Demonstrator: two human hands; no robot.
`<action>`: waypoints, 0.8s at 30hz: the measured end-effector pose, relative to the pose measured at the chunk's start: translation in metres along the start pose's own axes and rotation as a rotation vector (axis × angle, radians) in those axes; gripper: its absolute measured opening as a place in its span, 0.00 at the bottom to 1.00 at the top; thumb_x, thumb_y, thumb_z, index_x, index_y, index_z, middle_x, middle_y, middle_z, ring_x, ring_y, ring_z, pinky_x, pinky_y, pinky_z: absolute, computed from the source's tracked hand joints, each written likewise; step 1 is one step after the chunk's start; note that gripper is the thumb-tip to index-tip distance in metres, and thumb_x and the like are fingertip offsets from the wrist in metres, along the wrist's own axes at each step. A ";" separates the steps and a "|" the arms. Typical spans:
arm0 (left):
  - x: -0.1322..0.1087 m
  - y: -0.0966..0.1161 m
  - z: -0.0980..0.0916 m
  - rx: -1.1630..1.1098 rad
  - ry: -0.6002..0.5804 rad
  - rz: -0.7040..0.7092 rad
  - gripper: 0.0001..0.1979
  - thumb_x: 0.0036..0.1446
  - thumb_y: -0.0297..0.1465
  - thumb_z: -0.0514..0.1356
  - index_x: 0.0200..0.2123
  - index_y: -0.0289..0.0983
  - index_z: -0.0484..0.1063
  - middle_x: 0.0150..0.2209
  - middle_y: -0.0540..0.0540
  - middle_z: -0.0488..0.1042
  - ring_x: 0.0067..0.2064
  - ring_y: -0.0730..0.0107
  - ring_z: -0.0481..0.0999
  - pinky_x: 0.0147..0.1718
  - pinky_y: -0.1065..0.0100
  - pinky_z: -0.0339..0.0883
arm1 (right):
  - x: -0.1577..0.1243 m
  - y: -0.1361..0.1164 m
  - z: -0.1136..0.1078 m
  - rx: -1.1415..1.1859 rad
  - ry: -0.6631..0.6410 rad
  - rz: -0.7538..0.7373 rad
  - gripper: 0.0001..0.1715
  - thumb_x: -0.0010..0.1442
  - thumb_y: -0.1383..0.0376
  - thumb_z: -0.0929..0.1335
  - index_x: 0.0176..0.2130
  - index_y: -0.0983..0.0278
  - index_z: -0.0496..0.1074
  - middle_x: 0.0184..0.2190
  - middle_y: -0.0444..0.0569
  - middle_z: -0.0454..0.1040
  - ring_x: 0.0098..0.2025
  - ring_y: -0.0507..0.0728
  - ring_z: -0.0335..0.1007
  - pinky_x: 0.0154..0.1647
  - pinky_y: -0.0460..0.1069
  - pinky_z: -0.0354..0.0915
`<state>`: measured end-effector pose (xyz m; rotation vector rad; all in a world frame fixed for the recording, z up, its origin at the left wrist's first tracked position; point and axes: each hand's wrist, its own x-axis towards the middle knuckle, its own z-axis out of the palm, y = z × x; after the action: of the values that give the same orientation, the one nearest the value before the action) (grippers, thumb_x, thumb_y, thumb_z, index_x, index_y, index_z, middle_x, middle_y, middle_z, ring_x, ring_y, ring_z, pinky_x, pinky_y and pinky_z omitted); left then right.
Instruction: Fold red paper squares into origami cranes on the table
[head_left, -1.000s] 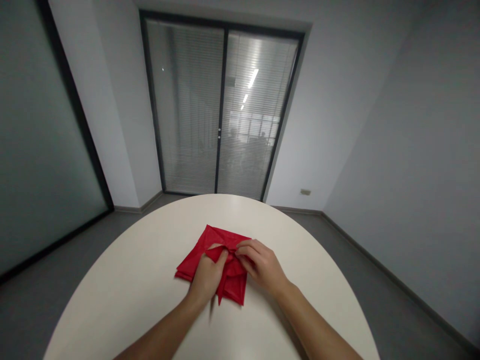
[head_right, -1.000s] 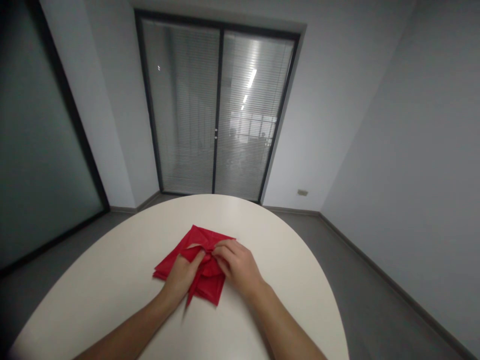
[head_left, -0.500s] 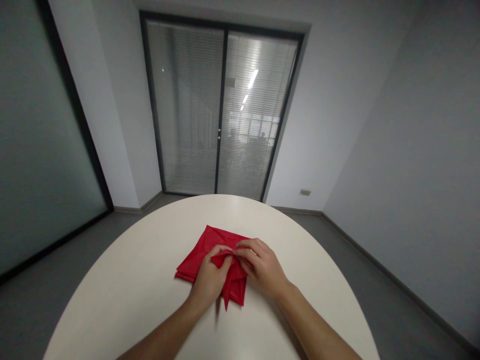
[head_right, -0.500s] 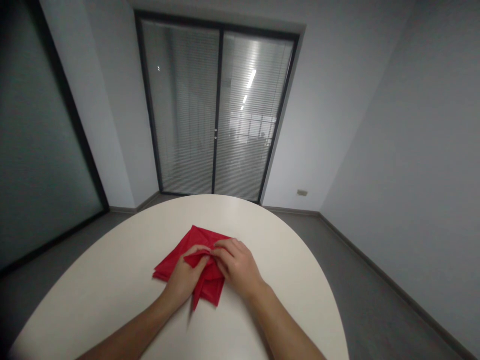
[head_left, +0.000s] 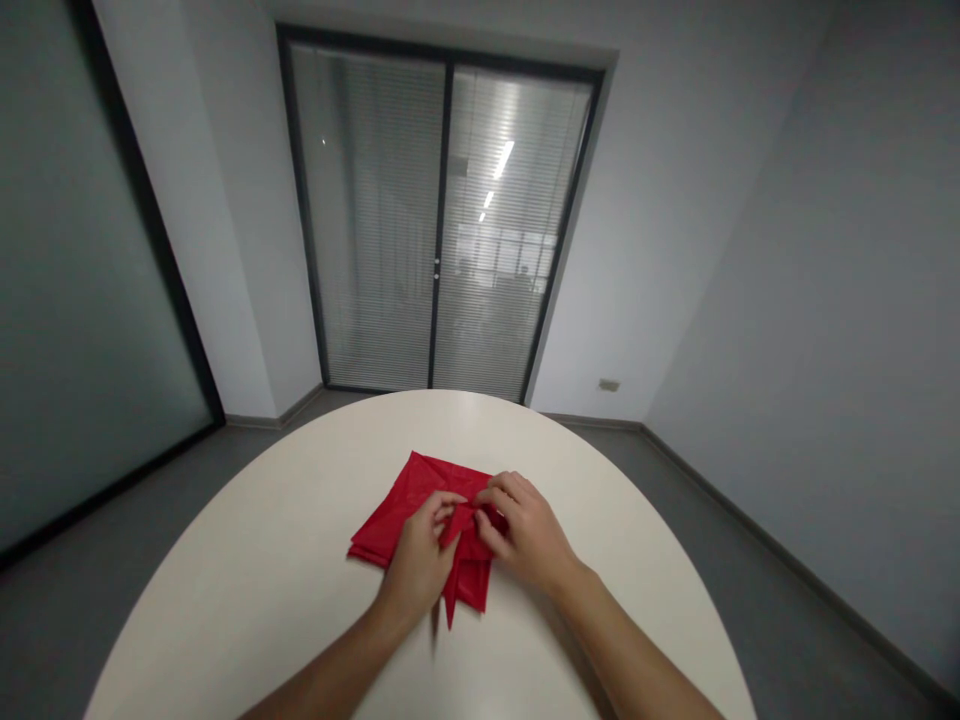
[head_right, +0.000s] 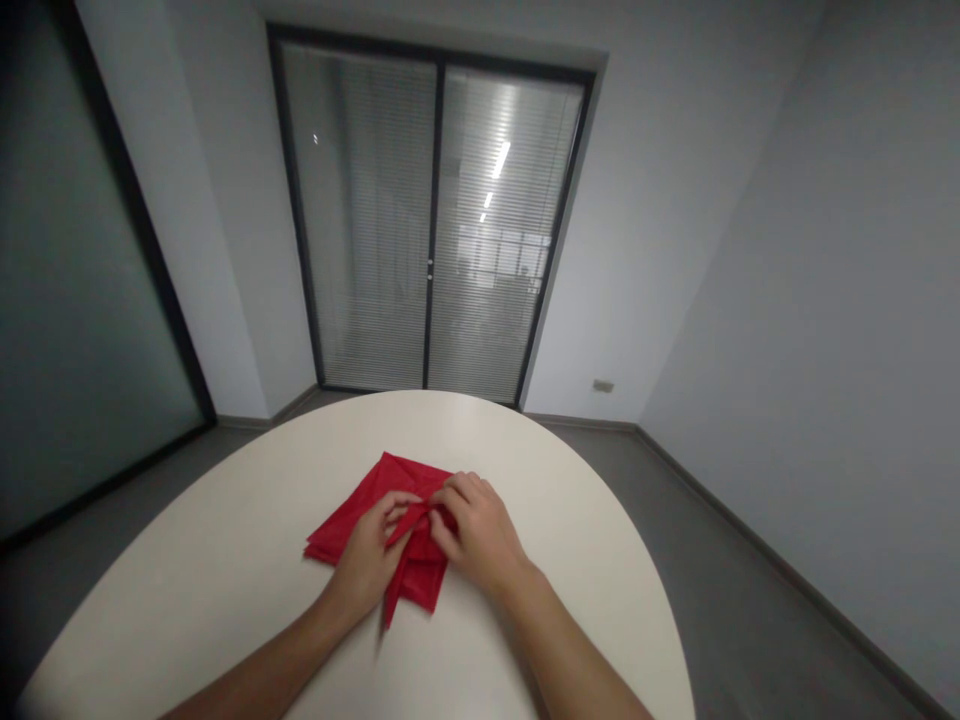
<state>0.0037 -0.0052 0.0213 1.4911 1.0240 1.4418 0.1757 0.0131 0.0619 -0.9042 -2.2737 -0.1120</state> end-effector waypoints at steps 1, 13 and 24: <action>0.000 0.001 -0.001 0.010 -0.002 -0.010 0.13 0.53 0.26 0.58 0.43 0.38 0.71 0.43 0.42 0.79 0.46 0.61 0.80 0.48 0.61 0.73 | 0.000 0.001 -0.002 0.002 -0.005 0.004 0.06 0.64 0.69 0.65 0.40 0.62 0.71 0.36 0.51 0.72 0.39 0.59 0.66 0.41 0.53 0.62; -0.006 0.018 -0.012 0.567 -0.040 0.083 0.23 0.50 0.20 0.58 0.48 0.44 0.73 0.41 0.45 0.81 0.44 0.55 0.80 0.44 0.59 0.70 | -0.008 0.008 -0.007 0.045 0.015 -0.037 0.12 0.69 0.69 0.60 0.48 0.61 0.69 0.40 0.51 0.79 0.39 0.58 0.76 0.42 0.53 0.67; 0.005 0.010 -0.009 0.062 0.072 0.039 0.14 0.47 0.24 0.58 0.40 0.38 0.71 0.40 0.44 0.78 0.43 0.62 0.78 0.46 0.62 0.72 | -0.006 0.005 -0.005 0.122 -0.117 0.126 0.16 0.63 0.67 0.67 0.51 0.60 0.68 0.43 0.50 0.77 0.41 0.58 0.74 0.44 0.52 0.68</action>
<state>-0.0048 -0.0044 0.0327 1.5210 1.0976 1.5129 0.1849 0.0120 0.0611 -1.0090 -2.2947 0.1373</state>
